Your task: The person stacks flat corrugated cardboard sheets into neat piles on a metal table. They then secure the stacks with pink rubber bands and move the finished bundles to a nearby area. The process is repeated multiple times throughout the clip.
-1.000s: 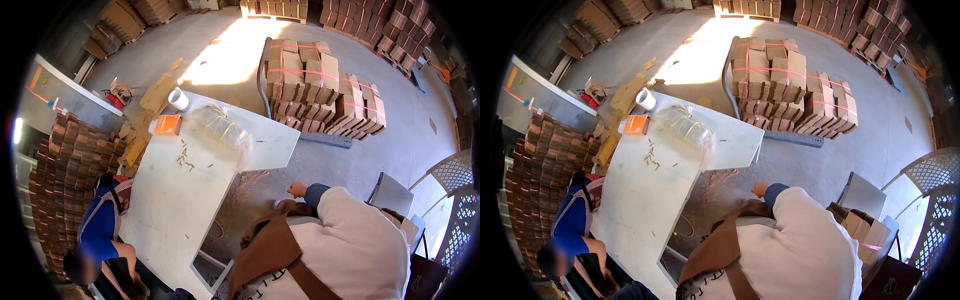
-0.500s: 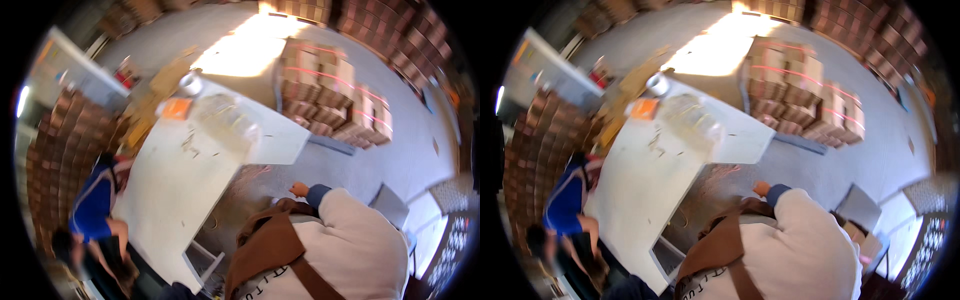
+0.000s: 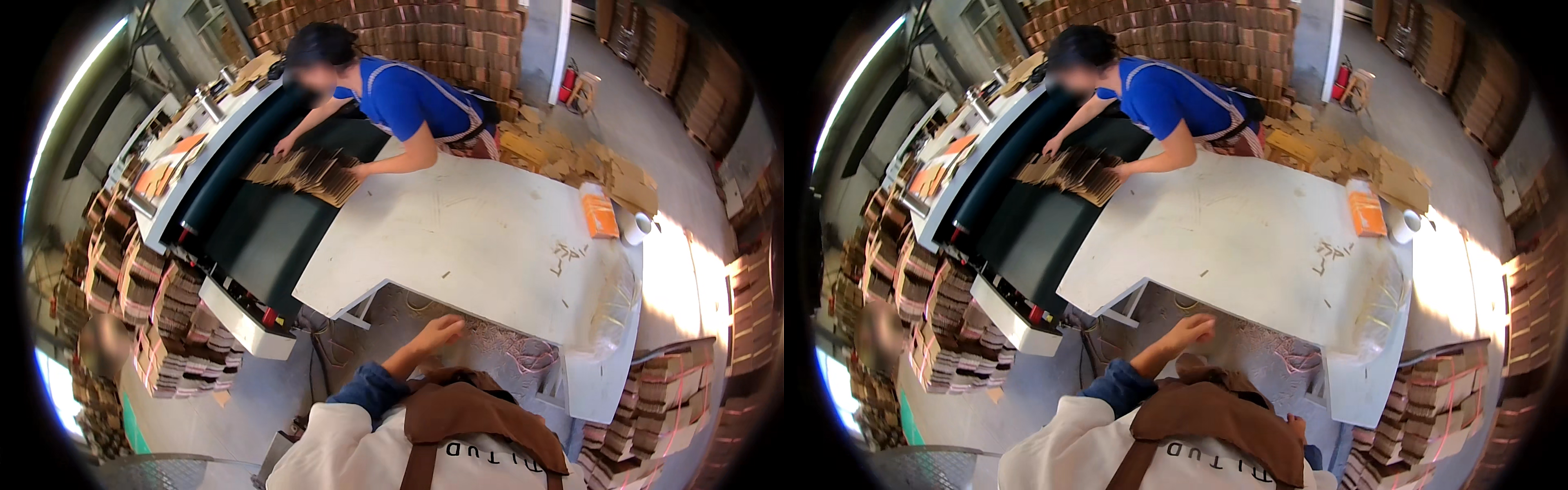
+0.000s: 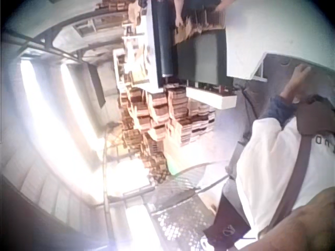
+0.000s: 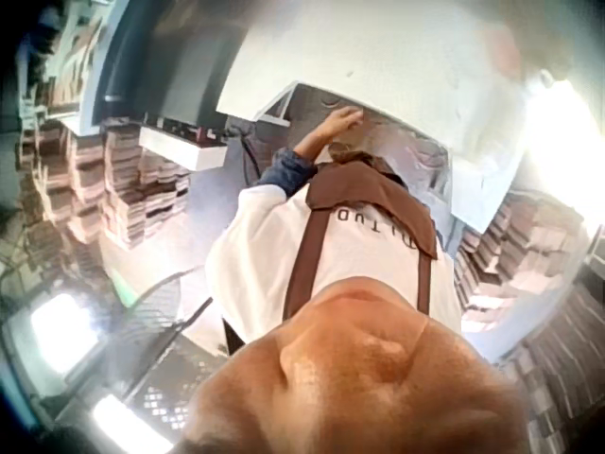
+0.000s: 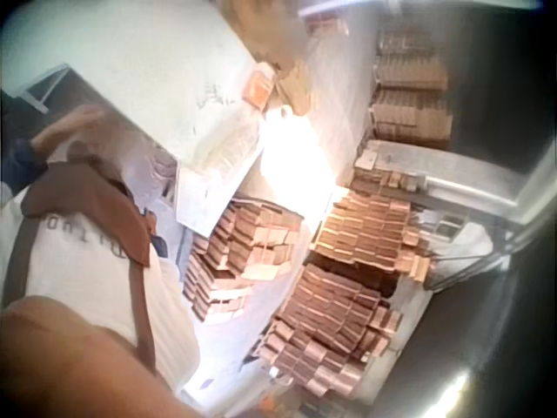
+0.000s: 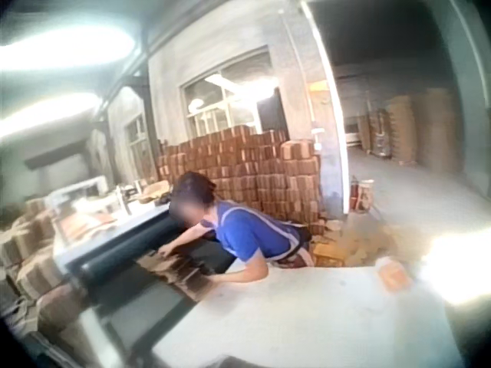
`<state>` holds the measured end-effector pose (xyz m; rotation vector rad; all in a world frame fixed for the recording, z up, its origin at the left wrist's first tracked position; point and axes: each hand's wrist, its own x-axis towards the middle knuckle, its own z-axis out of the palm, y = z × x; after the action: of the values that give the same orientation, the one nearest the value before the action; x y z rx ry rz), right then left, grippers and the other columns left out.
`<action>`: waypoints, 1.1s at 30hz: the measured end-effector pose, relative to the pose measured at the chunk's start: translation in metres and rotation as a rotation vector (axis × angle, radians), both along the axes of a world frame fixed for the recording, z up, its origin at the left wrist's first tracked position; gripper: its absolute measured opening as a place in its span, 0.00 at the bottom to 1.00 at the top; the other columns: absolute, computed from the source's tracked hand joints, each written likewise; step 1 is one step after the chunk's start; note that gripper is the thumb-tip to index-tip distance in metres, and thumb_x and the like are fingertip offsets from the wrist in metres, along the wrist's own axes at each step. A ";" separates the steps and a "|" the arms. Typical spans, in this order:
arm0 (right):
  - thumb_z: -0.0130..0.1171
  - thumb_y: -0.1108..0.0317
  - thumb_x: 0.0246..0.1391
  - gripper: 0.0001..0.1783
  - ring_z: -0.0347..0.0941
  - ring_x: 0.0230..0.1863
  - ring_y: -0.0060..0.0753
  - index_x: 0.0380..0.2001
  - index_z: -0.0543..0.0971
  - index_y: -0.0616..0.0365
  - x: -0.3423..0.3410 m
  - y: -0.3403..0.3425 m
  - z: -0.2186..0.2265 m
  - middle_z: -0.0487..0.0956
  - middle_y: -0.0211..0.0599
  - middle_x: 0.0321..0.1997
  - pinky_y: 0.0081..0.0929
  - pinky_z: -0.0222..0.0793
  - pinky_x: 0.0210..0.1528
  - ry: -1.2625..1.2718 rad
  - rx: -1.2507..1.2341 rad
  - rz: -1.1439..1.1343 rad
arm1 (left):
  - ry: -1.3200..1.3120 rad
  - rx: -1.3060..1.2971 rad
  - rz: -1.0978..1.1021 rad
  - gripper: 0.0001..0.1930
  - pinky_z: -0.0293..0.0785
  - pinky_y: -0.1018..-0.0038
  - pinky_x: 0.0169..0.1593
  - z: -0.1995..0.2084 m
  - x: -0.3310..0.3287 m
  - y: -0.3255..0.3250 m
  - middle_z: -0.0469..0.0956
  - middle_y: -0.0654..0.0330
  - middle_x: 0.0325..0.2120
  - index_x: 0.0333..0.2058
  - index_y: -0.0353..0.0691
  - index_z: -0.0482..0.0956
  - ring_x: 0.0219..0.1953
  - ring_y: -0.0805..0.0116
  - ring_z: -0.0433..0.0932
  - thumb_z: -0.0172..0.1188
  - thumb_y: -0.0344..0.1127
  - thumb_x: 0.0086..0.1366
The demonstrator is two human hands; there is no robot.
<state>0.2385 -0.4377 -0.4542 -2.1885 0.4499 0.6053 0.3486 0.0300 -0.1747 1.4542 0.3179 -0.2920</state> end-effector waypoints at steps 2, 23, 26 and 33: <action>0.55 0.55 0.54 0.20 0.79 0.27 0.49 0.28 0.81 0.64 0.008 -0.018 -0.035 0.81 0.53 0.27 0.44 0.73 0.32 0.002 -0.032 0.106 | 0.198 0.139 0.128 0.23 0.73 0.77 0.36 -0.065 -0.031 0.028 0.79 0.60 0.32 0.48 0.35 0.77 0.32 0.75 0.75 0.56 0.50 0.67; 0.52 0.51 0.57 0.26 0.80 0.32 0.52 0.33 0.82 0.67 0.131 0.078 -0.005 0.82 0.55 0.30 0.43 0.73 0.36 -0.007 -0.043 0.258 | 0.676 0.119 0.370 0.22 0.76 0.70 0.31 -0.225 -0.150 0.166 0.82 0.56 0.30 0.45 0.34 0.79 0.28 0.67 0.81 0.58 0.48 0.64; 0.54 0.52 0.56 0.23 0.80 0.35 0.52 0.33 0.83 0.65 0.131 0.082 -0.007 0.81 0.58 0.32 0.44 0.73 0.37 -0.042 -0.169 0.343 | 0.688 0.138 0.379 0.22 0.76 0.71 0.30 -0.225 -0.142 0.174 0.82 0.57 0.30 0.45 0.34 0.78 0.28 0.67 0.81 0.58 0.48 0.64; 0.53 0.52 0.56 0.23 0.78 0.37 0.56 0.33 0.81 0.65 0.148 0.095 -0.010 0.81 0.57 0.32 0.48 0.72 0.38 -0.157 -0.221 0.558 | 0.632 0.097 0.389 0.20 0.75 0.72 0.29 -0.228 -0.136 0.192 0.81 0.57 0.29 0.45 0.36 0.79 0.28 0.67 0.80 0.58 0.48 0.64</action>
<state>0.3863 -0.3429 -0.4647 -2.5649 -0.2006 0.6916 0.2126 0.2215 -0.4026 1.3308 1.1241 -0.4176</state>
